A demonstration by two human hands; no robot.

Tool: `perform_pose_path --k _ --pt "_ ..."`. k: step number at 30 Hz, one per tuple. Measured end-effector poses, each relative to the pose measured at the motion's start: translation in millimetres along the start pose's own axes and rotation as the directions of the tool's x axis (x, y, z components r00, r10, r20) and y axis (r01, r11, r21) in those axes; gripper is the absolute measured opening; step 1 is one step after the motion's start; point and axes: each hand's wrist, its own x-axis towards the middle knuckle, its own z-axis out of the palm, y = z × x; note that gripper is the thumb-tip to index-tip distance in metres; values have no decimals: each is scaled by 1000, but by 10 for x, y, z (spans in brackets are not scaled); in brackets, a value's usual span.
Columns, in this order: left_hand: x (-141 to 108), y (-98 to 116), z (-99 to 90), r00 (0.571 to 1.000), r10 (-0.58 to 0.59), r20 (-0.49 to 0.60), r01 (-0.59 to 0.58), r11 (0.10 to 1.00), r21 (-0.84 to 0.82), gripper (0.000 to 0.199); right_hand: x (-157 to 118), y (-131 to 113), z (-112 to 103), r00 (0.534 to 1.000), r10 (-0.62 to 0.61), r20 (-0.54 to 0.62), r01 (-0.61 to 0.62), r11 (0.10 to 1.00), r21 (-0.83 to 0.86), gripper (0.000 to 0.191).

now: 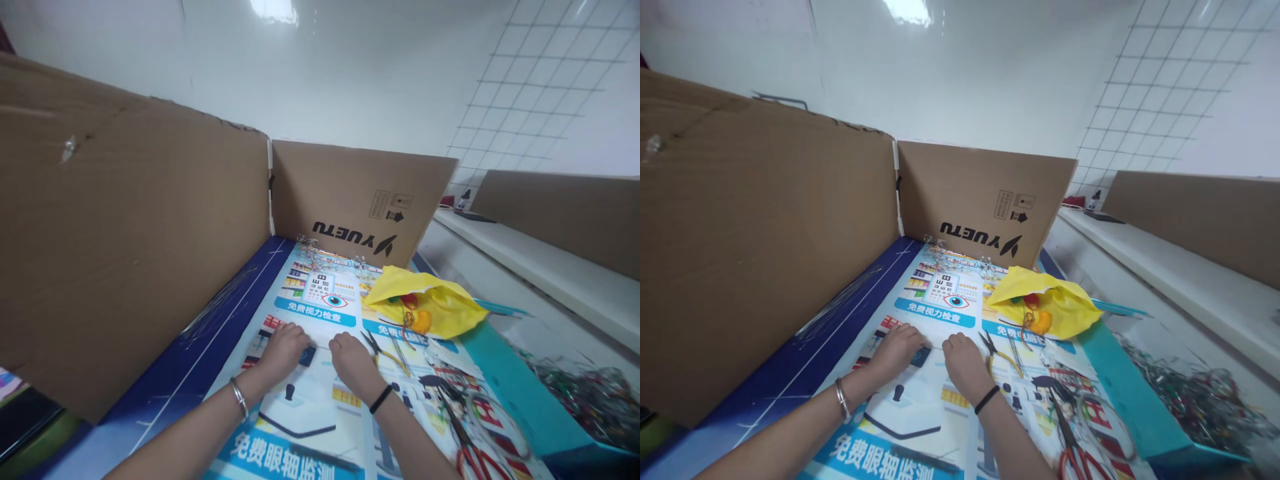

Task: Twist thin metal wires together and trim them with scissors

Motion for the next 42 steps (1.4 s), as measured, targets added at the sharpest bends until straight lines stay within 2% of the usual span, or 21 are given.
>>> perform_pose_path --k 4,8,11,14,18,22,30,37,42 --pt "40 -69 -21 997 -64 -37 59 991 -119 22 -2 22 0 1000 -28 6 27 999 37 21" --pt "147 -374 -152 954 -282 -99 253 938 -235 21 15 28 -7 999 -9 35 7 999 45 25" --pt "261 -654 -210 936 -348 -58 327 917 -230 17 24 28 3 999 -4 36 2 999 47 26" --pt "372 -811 -173 931 -366 10 358 905 -230 18 28 27 18 999 5 36 -7 998 57 27" --pt "490 -835 -78 942 -324 85 335 911 -242 21 29 31 31 1000 17 16 -19 996 85 28" --pt "546 -827 -34 947 -298 123 320 918 -236 12 30 37 35 999 30 15 -31 995 95 28" --pt "456 -756 -25 940 -334 64 340 922 -188 10 10 28 16 999 45 19 -46 995 92 27" --pt "502 -992 -145 922 -379 79 387 903 -187 15 5 42 48 998 55 -3 -55 993 103 25" --pt "462 -1070 -98 910 -398 120 412 899 -147 10 9 53 76 997 59 -41 -54 991 120 24"
